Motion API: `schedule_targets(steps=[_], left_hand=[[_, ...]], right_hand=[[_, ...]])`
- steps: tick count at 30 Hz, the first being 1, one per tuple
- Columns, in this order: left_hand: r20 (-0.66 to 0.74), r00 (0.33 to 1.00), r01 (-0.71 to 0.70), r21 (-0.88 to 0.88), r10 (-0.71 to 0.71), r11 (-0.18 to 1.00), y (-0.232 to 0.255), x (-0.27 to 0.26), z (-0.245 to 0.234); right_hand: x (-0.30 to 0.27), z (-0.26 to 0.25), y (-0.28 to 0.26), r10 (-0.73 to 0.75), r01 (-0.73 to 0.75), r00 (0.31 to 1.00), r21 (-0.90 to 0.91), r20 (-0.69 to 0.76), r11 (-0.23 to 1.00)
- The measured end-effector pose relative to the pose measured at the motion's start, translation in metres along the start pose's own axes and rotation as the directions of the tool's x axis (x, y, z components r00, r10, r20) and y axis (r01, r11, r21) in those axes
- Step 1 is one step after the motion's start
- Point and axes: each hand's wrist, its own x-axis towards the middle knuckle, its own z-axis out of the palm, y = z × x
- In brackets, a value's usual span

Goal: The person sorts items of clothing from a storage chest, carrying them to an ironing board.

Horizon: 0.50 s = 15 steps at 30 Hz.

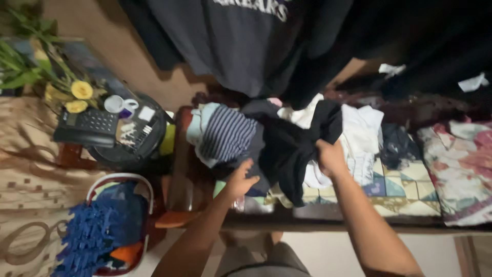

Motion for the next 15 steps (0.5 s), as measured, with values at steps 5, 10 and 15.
schedule_targets(steps=[5, 10, 15], left_hand=[[0.064, 0.98, -0.197, 0.137, 0.189, 0.971, 0.056, -0.006, 0.054], [-0.099, 0.977, -0.202, -0.156, 0.188, 0.967, 0.078, 0.027, 0.105], [-0.187, 0.916, -0.398, -0.516, 0.354, 0.759, 0.135, -0.002, 0.07]], right_hand=[[-0.029, -0.008, -0.033, 0.083, -0.368, 0.908, 0.686, 0.411, 0.628], [-0.04, -0.029, -0.04, 0.053, -0.49, 0.865, 0.819, 0.499, 0.299], [-0.048, -0.061, -0.056, -0.096, -0.289, 0.923, 0.838, 0.372, 0.463]])
